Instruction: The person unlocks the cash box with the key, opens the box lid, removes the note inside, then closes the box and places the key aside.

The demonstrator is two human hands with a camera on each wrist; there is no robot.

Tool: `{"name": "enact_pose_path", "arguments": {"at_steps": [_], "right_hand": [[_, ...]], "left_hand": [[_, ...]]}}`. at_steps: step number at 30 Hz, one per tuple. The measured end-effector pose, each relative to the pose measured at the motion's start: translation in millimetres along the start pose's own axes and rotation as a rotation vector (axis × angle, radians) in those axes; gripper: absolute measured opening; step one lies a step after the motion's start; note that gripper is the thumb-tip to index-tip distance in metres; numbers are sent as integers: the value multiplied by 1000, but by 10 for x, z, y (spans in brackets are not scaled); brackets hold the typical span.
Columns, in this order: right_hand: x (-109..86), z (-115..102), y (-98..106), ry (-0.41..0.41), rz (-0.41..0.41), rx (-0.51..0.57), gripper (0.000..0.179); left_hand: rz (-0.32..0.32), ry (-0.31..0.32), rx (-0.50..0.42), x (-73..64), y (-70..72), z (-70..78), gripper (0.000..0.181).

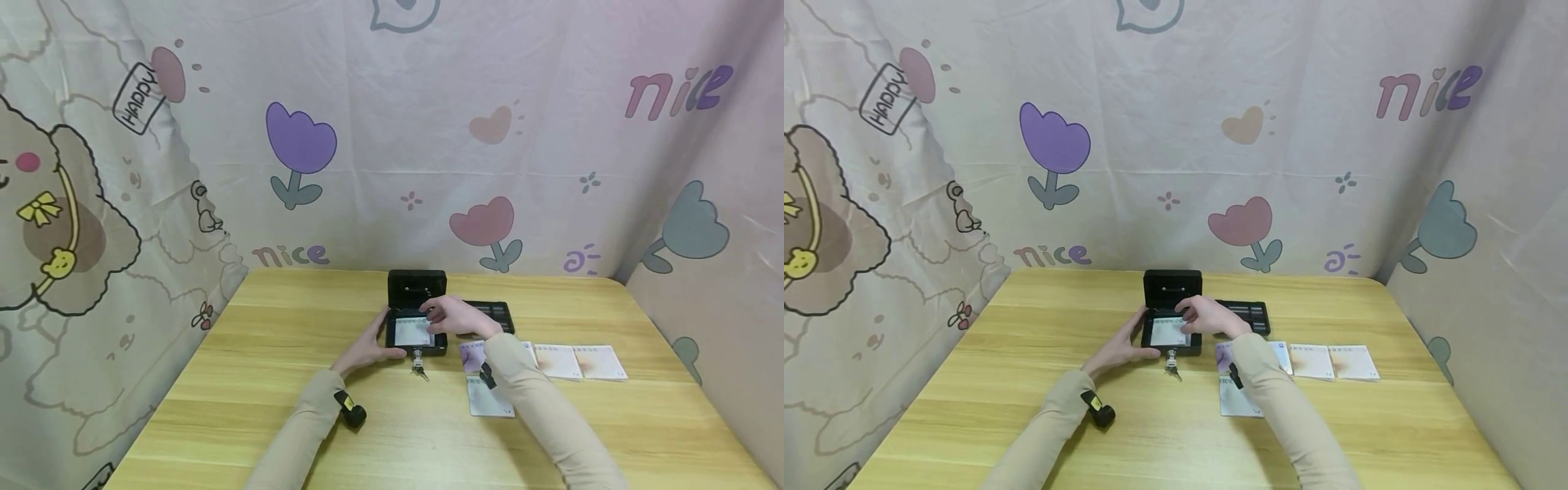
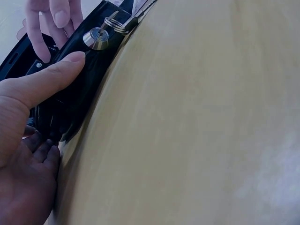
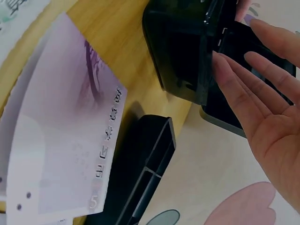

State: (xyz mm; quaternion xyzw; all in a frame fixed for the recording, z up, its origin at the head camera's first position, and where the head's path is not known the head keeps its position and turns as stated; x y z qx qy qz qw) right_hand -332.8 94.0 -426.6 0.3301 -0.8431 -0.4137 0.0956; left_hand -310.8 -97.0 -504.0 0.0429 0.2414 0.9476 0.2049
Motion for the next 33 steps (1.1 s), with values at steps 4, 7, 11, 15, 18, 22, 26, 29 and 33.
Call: {"name": "enact_pose_path", "arguments": {"at_steps": [4,7,11,15,18,22,26,29,33], "right_hand": [[38,42,-15,-9,-17,5,49],[70,75,-27,-16,-29,4,50],[105,106,-49,-31,-33,0,50],[113,111,-66,-51,-33,-3,50],[114,99,-71,-54,-34,-5,51],[128,89,-77,-37,-40,-9,52],[153,111,-94,-12,-46,23,52],[167,130,-102,9,-40,71,52],[186,146,-99,38,-30,132,52]], "left_hand": [[-1,3,1,-8,-3,7,117],[-1,6,2,-10,-5,2,117],[-5,14,7,-10,-10,-9,117],[-7,11,10,-7,-18,-13,117],[-10,7,4,-8,-22,-11,117],[-10,7,-2,-12,-17,-8,117],[-15,12,5,-15,-11,-11,117],[-15,11,16,-11,-7,-10,117],[-8,6,24,-7,-3,-1,118]]}}
Point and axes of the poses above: each hand's wrist, its own x-axis towards the middle knuckle, its own y-axis out of the back of the hand, z = x × y, the point moved 6 cm from there along x, towards the middle knuckle, and after that the axes turned 2 degrees about -z, right-handed, at the moved point
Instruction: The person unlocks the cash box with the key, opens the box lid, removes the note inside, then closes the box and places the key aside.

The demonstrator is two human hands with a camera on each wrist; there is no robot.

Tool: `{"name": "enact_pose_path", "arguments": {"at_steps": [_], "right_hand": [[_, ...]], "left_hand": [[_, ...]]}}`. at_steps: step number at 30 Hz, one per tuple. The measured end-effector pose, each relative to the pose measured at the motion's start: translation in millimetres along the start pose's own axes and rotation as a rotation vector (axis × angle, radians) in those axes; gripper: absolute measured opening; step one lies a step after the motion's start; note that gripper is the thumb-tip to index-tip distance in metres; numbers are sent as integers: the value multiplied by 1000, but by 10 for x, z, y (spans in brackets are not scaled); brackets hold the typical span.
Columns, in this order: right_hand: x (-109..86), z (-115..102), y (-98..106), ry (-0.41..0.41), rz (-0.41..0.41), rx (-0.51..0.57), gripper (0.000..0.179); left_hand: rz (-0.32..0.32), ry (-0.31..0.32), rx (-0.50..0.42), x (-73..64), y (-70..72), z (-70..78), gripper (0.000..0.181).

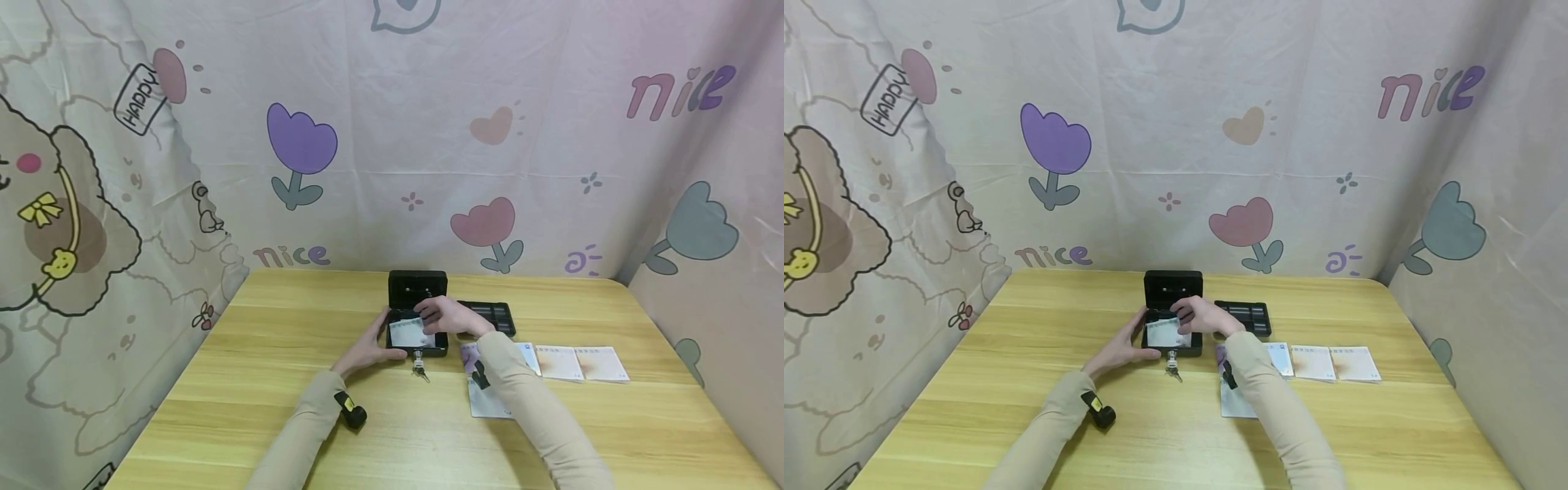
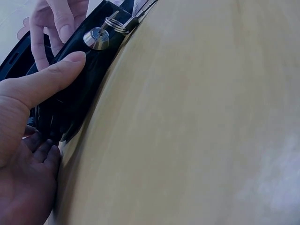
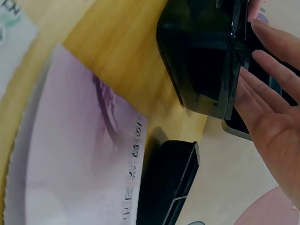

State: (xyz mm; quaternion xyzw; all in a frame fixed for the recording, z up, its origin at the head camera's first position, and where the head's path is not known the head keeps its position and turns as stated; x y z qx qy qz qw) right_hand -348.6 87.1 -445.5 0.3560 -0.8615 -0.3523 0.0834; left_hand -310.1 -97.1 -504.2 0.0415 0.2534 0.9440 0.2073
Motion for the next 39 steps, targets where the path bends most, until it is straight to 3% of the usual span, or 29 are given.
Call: {"name": "enact_pose_path", "arguments": {"at_steps": [7,19,39], "right_hand": [[19,37,4,7,43,107,52],[93,-3,-20,1,113,183,48],[305,-71,-167,22,115,72,41]], "left_hand": [[5,3,-10,-1,1,13,119],[3,-4,-7,-4,3,8,119],[3,-9,1,1,-1,9,118]]}}
Point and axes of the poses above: each hand's wrist, its own x-axis towards the middle knuckle, its own y-axis out of the back of the hand, z = x × y, the point moved 6 cm from there along x, towards the middle knuckle, and after that the axes turned 2 degrees about -z, right-handed, at the moved point
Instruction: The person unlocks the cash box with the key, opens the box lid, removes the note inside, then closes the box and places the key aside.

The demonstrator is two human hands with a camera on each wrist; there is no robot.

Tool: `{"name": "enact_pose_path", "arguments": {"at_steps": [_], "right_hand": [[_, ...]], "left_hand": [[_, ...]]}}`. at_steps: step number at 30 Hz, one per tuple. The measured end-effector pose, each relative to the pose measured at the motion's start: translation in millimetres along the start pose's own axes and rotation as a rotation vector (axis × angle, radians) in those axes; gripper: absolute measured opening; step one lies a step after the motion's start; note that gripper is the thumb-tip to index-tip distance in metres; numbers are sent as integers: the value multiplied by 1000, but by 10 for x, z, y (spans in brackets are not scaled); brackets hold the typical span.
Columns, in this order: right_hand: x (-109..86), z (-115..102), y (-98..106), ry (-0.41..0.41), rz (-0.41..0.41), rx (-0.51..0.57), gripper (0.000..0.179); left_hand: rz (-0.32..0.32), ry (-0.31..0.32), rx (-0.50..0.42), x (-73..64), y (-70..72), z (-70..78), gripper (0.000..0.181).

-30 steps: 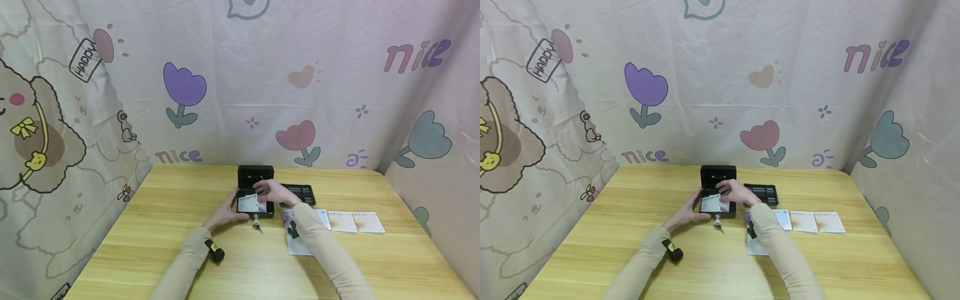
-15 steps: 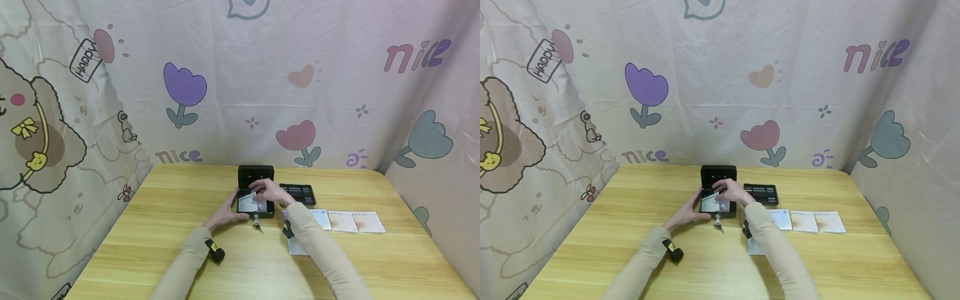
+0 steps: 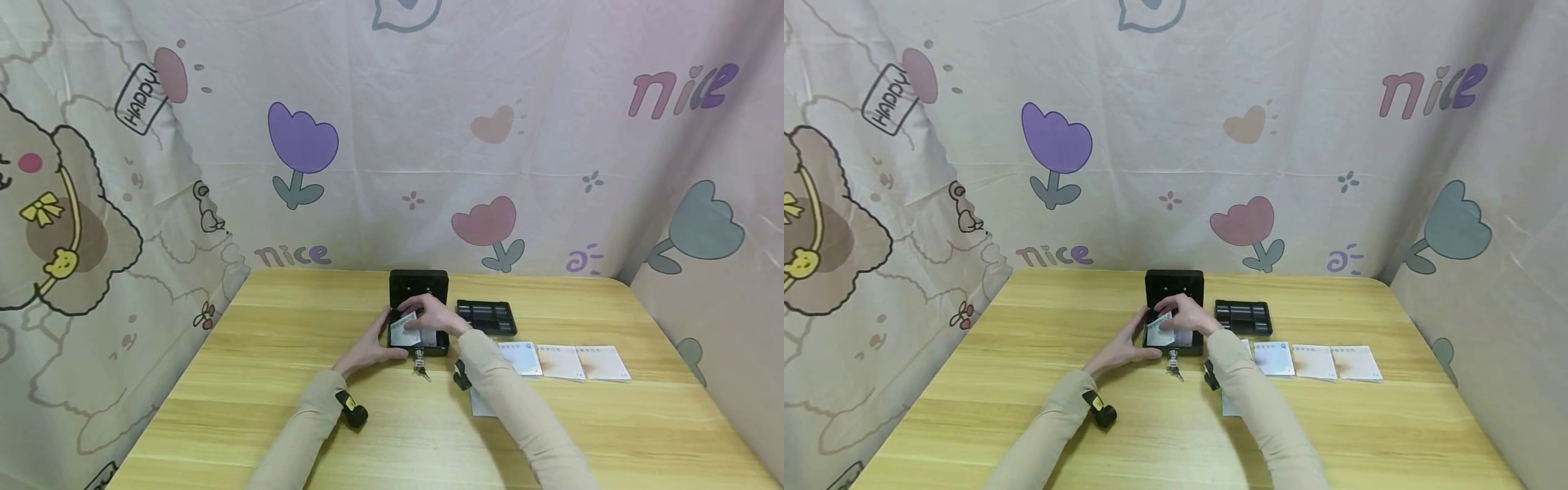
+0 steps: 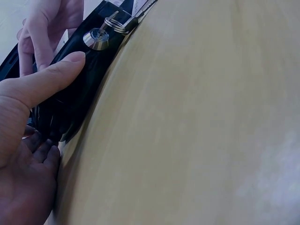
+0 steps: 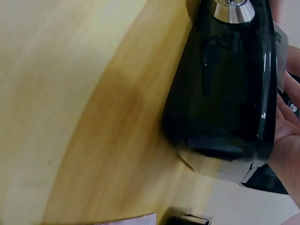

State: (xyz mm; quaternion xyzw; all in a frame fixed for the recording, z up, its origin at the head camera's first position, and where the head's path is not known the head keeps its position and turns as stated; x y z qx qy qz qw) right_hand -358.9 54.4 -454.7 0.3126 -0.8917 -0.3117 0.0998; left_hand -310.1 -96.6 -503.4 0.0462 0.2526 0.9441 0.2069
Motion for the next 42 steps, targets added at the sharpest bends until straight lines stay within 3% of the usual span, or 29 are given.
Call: {"name": "enact_pose_path", "arguments": {"at_steps": [8,18,28,42], "right_hand": [[31,14,-51,-24,-9,3,41],[-13,3,8,-30,37,-54,38],[-114,0,128,-50,88,29,36],[-270,-123,295,-18,165,101,37]], "left_hand": [[-4,-3,-10,-1,0,-1,118],[-2,-5,-3,-1,0,-1,118],[2,8,-18,-8,3,-1,118],[0,21,-59,5,-2,-21,119]]}}
Point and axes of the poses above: each hand's wrist, its own x-axis towards the middle knuckle, its own y-axis out of the back of the hand, z = x × y, the point moved 6 cm from there along x, towards the middle knuckle, and after that the axes turned 2 degrees about -z, right-handed, at the moved point
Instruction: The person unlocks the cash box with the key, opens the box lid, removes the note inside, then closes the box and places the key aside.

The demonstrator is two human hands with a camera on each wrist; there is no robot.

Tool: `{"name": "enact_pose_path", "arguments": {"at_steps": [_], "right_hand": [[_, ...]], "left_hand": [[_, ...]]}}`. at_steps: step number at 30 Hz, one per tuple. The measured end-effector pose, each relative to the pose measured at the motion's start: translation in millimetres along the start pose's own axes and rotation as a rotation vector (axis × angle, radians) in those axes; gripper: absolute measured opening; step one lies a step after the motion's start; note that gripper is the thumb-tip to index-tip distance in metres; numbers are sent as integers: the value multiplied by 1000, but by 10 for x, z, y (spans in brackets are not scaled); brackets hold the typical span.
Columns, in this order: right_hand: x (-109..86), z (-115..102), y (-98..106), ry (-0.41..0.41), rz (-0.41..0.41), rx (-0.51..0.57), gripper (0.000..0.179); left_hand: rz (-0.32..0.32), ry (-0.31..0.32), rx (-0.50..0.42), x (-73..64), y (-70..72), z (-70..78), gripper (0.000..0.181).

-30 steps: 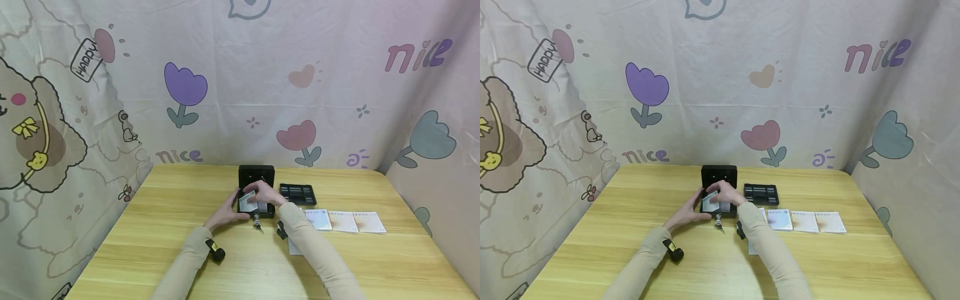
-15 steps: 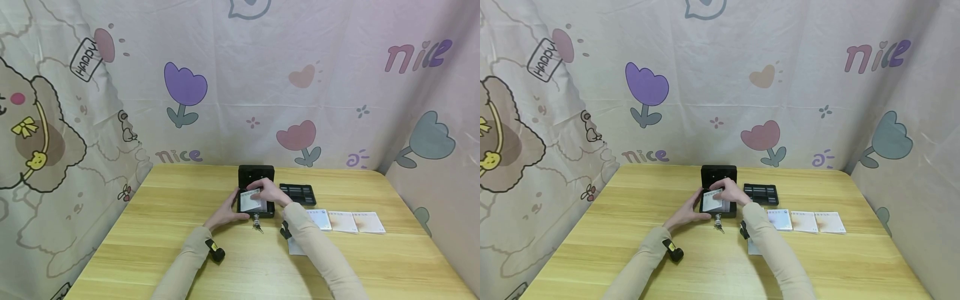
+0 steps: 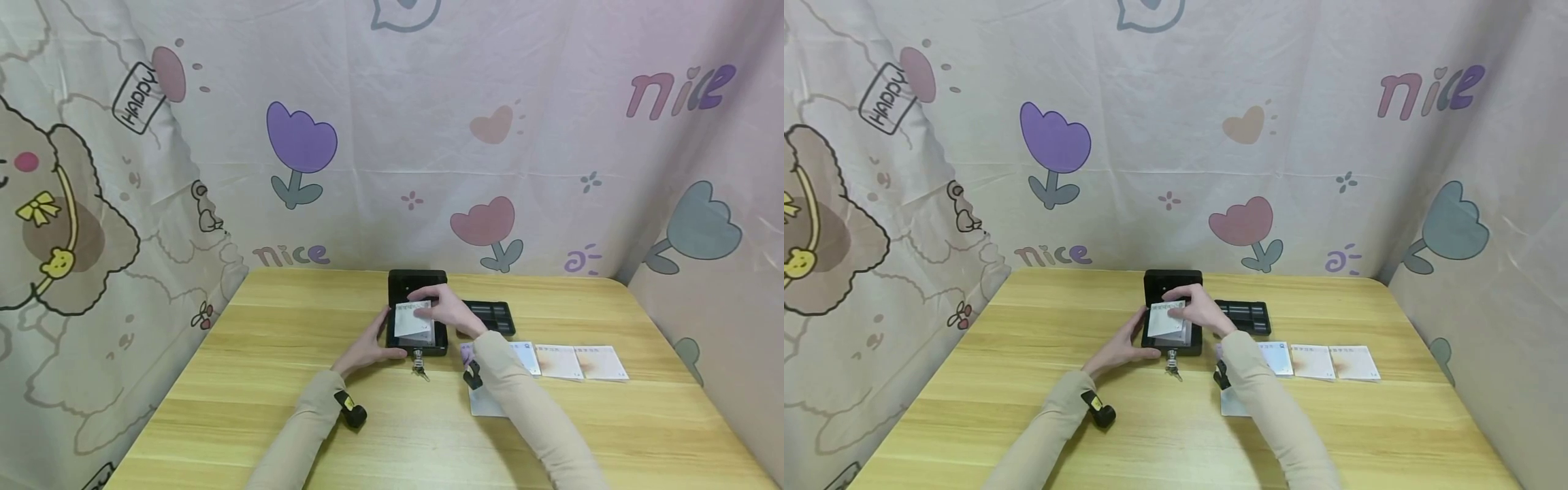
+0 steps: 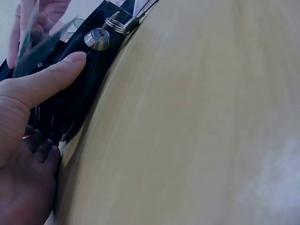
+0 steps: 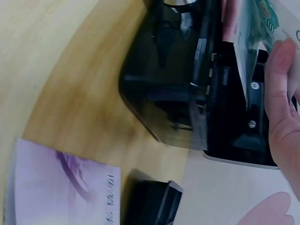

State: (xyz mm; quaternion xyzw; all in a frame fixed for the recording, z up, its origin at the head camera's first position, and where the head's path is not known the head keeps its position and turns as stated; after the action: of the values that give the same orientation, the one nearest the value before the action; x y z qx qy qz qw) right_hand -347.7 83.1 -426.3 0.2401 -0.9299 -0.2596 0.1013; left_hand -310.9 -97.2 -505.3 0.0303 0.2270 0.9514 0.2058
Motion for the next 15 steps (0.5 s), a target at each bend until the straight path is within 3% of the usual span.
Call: {"name": "enact_pose_path", "arguments": {"at_steps": [15], "right_hand": [[-259,-160,149,45,-16,38,40]], "left_hand": [[9,-3,28,1,10,5,119]]}}
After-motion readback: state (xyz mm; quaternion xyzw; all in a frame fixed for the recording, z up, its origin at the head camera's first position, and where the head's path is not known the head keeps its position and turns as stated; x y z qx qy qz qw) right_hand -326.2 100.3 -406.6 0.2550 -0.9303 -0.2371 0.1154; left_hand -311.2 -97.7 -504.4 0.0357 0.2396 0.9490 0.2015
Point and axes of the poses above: each hand's wrist, its own x-axis towards the middle knuckle, its own y-axis out of the back of the hand, z = x × y, the point moved 6 cm from there along x, towards the middle knuckle, and after that the axes turned 2 degrees about -z, right-handed, at the moved point
